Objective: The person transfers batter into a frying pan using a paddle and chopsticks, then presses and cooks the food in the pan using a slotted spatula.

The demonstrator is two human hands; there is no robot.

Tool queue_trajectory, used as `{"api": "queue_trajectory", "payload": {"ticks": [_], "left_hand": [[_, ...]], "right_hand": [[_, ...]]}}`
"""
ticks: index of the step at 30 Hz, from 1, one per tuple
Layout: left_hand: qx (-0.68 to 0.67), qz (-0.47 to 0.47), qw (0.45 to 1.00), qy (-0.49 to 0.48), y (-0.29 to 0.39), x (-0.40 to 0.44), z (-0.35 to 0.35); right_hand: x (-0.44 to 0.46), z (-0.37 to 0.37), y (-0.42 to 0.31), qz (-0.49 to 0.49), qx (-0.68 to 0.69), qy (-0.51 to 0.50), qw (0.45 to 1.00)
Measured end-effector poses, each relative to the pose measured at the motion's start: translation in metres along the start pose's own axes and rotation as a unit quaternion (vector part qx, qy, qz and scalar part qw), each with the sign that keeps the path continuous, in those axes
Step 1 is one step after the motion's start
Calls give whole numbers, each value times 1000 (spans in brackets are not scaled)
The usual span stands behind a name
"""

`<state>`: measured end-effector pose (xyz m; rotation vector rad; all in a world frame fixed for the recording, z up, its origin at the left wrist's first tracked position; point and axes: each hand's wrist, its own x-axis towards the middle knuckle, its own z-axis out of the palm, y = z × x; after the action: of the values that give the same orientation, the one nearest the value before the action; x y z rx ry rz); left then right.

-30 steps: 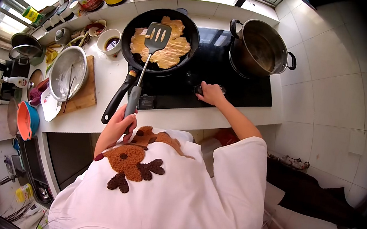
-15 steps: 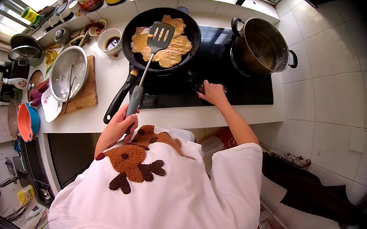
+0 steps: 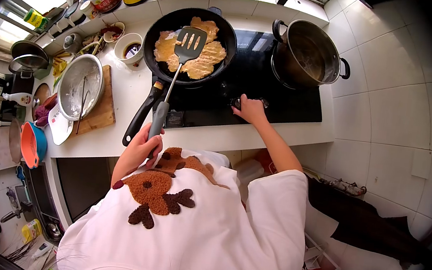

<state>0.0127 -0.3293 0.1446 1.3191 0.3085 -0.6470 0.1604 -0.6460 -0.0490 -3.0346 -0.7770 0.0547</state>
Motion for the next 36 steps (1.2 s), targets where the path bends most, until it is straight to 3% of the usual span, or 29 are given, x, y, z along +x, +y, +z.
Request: {"api": "queue_trajectory", "payload": {"ticks": [10,13,15,16,18,19,20,22,24,25,27,29,30,32,34,36], "left_hand": [[8,7,1000,-9,-1,0,-2],[8,6,1000,-10,-2,1,-3],[7,6,1000,-10,-3,1,-4],[7,6,1000,-9,-3,2,-3],[4,14,1000,-18,-4,5,-2],[1,19,999,-31,-6,8,1],[-1,21,999,-30,-8,12,6],[3,37,998,-59,-11,21,18],[-2,64,993,-104,-6,29,31],[14,60,994,-95,-8,34,35],[29,57,994,-84,-6,39,37],[189,62,975,-97,4,41,34],[189,63,975,-97,7,38,32],[190,136,971,-42,10,32,20],[211,234,945,89,5,28,6],[274,253,908,190,-4,31,-16]], "right_hand": [[-3,-6,-9,33,2,-4,999],[-7,-18,-19,99,28,-60,993],[-10,-29,-27,191,20,-94,977],[-12,-35,-33,187,20,-92,978],[-15,-64,-56,187,239,-11,953],[-16,-79,-71,207,474,-46,855],[-18,-95,-90,215,677,-80,699],[-20,-138,-134,157,821,-115,537],[-14,-143,-160,144,832,-101,527],[-11,-153,-164,118,776,-93,612],[-4,-156,-160,128,796,-101,583],[3,-165,-152,156,821,-91,542],[6,-169,-145,161,806,-56,566],[16,-181,-118,185,719,-29,669],[21,-187,-88,150,673,-48,722],[19,-214,-81,194,594,-50,779]]}}
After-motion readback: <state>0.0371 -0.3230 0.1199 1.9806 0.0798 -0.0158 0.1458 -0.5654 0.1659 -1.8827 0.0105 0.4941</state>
